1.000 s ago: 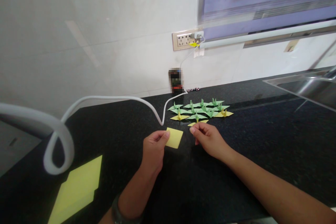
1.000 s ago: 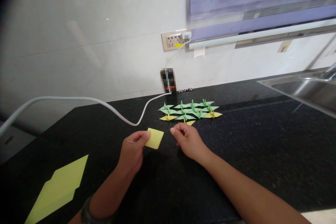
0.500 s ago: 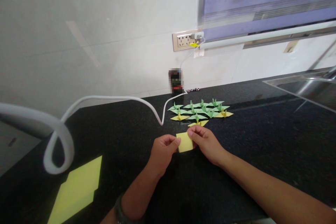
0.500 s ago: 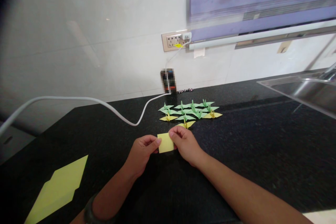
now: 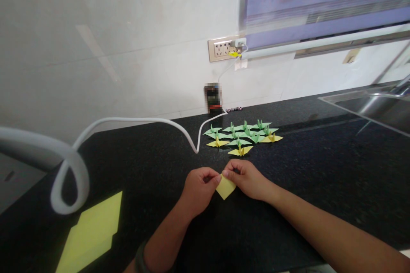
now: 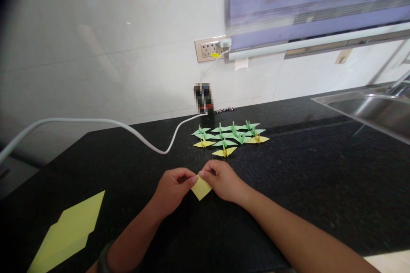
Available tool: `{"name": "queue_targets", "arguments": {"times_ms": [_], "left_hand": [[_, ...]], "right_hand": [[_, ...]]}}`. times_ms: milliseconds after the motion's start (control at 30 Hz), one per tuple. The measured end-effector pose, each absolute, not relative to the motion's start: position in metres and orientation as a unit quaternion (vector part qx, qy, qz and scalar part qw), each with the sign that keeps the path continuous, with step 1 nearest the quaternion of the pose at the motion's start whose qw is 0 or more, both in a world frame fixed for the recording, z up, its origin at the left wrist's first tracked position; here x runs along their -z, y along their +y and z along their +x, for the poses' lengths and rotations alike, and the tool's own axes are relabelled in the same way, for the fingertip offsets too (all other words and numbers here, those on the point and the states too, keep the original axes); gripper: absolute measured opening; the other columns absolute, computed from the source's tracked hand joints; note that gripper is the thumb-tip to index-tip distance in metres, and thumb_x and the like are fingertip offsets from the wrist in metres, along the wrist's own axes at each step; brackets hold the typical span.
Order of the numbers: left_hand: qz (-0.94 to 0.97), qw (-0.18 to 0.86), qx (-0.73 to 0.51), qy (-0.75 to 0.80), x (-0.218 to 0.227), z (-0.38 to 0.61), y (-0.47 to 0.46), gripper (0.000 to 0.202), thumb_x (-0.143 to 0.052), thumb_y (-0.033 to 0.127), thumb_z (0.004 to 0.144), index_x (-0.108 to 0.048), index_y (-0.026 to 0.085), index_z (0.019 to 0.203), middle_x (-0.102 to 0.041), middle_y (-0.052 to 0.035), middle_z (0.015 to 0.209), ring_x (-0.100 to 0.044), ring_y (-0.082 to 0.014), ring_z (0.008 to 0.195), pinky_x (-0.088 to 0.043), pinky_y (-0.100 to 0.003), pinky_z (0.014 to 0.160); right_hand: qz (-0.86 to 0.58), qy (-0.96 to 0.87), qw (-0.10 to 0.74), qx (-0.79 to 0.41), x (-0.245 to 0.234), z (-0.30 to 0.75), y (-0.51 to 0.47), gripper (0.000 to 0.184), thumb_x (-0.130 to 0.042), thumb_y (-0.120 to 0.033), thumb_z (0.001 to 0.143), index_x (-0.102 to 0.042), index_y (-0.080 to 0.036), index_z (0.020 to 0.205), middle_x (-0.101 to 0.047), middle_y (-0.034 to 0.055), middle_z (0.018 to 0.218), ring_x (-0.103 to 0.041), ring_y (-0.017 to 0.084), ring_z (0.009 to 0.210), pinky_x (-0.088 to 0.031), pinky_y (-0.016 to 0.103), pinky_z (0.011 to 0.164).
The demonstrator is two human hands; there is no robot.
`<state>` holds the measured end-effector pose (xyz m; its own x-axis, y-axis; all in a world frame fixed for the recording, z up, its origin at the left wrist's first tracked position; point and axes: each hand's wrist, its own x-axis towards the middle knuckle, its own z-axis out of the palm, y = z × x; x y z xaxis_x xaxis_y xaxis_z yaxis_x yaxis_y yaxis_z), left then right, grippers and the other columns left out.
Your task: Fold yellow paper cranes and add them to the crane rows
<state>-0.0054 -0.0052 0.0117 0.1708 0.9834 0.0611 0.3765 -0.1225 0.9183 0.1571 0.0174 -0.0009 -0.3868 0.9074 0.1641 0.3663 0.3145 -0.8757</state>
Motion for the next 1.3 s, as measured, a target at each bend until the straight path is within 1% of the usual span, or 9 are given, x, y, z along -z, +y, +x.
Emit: {"name": "queue_targets", "arguments": {"times_ms": [167,400,600,867,1033,1100,1167,1200,1300], "left_hand": [[0.626,0.433,-0.392,0.516,-0.014,-0.008,-0.004,0.019,-0.053,0.031,0.068,-0.062,0.015,0.065,-0.06,-0.0033,0.059,-0.052,-0.0134,0.053,-0.038,-0.022,0.049],[0.605,0.444,-0.398,0.527,-0.009,-0.006,-0.002,0.02,-0.053,0.032,0.068,-0.061,0.014,0.067,-0.06,-0.0031,0.059,-0.052,-0.0125,0.053,-0.038,-0.022,0.049],[0.578,0.406,-0.448,0.548,-0.01,-0.011,0.0,0.021,-0.054,0.034,0.068,-0.061,0.014,0.068,-0.061,-0.0026,0.061,-0.053,-0.0128,0.056,-0.039,-0.022,0.052],[0.541,0.424,-0.478,0.546,-0.01,-0.011,0.001,0.021,-0.058,0.033,0.065,-0.061,0.013,0.069,-0.062,-0.003,0.062,-0.054,-0.013,0.056,-0.04,-0.022,0.053],[0.444,0.422,-0.558,0.56,-0.014,-0.017,0.006,0.022,-0.061,0.032,0.062,-0.059,0.012,0.071,-0.06,-0.0011,0.059,-0.053,-0.0107,0.054,-0.04,-0.021,0.052],[0.454,0.457,-0.53,0.551,-0.014,-0.015,0.005,0.022,-0.06,0.033,0.062,-0.059,0.012,0.069,-0.06,-0.0015,0.061,-0.052,-0.0104,0.054,-0.039,-0.02,0.051],[0.5,0.502,-0.47,0.526,-0.013,-0.01,0.002,0.021,-0.058,0.033,0.065,-0.059,0.012,0.069,-0.06,-0.002,0.06,-0.052,-0.0102,0.054,-0.039,-0.02,0.05],[0.523,0.506,-0.451,0.517,-0.013,-0.007,0.0,0.021,-0.057,0.033,0.066,-0.059,0.012,0.068,-0.06,-0.0017,0.059,-0.051,-0.0101,0.053,-0.039,-0.02,0.051],[0.544,0.497,-0.439,0.513,-0.012,-0.005,-0.001,0.021,-0.058,0.033,0.065,-0.06,0.012,0.067,-0.06,-0.002,0.058,-0.052,-0.0111,0.054,-0.039,-0.021,0.051]], "right_hand": [[-0.477,-0.703,0.356,-0.39,0.005,0.156,0.017,0.035,-0.047,-0.042,0.075,-0.047,-0.014,0.053,-0.041,-0.0029,0.049,-0.036,0.008,0.048,-0.027,0.018,0.041],[-0.409,-0.675,0.362,-0.496,0.003,0.151,0.014,0.026,-0.043,-0.035,0.079,-0.054,-0.014,0.071,-0.049,-0.0011,0.06,-0.043,0.008,0.053,-0.035,0.019,0.048],[-0.42,-0.677,0.341,-0.499,0.0,0.156,0.017,0.025,-0.044,-0.035,0.078,-0.055,-0.014,0.071,-0.049,-0.0015,0.058,-0.043,0.008,0.05,-0.035,0.018,0.044],[-0.432,-0.701,0.333,-0.459,-0.003,0.164,0.022,0.019,-0.046,-0.029,0.076,-0.057,-0.014,0.069,-0.051,-0.0011,0.057,-0.045,0.008,0.05,-0.035,0.018,0.045],[-0.459,-0.676,0.356,-0.454,-0.001,0.17,0.029,0.02,-0.047,-0.029,0.074,-0.056,-0.014,0.065,-0.049,-0.0019,0.055,-0.043,0.007,0.048,-0.035,0.018,0.043],[-0.453,-0.659,0.376,-0.468,-0.002,0.168,0.026,0.023,-0.045,-0.033,0.076,-0.055,-0.014,0.069,-0.05,-0.0012,0.058,-0.044,0.007,0.049,-0.036,0.018,0.044],[-0.419,-0.659,0.385,-0.492,-0.003,0.163,0.021,0.024,-0.047,-0.036,0.076,-0.054,-0.015,0.082,-0.053,0.0002,0.068,-0.047,0.008,0.055,-0.037,0.018,0.046],[-0.407,-0.669,0.376,-0.496,-0.003,0.16,0.019,0.024,-0.048,-0.036,0.075,-0.054,-0.015,0.082,-0.054,0.0005,0.069,-0.048,0.009,0.057,-0.038,0.018,0.047],[-0.406,-0.683,0.346,-0.499,-0.002,0.156,0.016,0.026,-0.048,-0.037,0.076,-0.053,-0.014,0.065,-0.049,-0.0017,0.057,-0.044,0.008,0.05,-0.037,0.018,0.045]]}}
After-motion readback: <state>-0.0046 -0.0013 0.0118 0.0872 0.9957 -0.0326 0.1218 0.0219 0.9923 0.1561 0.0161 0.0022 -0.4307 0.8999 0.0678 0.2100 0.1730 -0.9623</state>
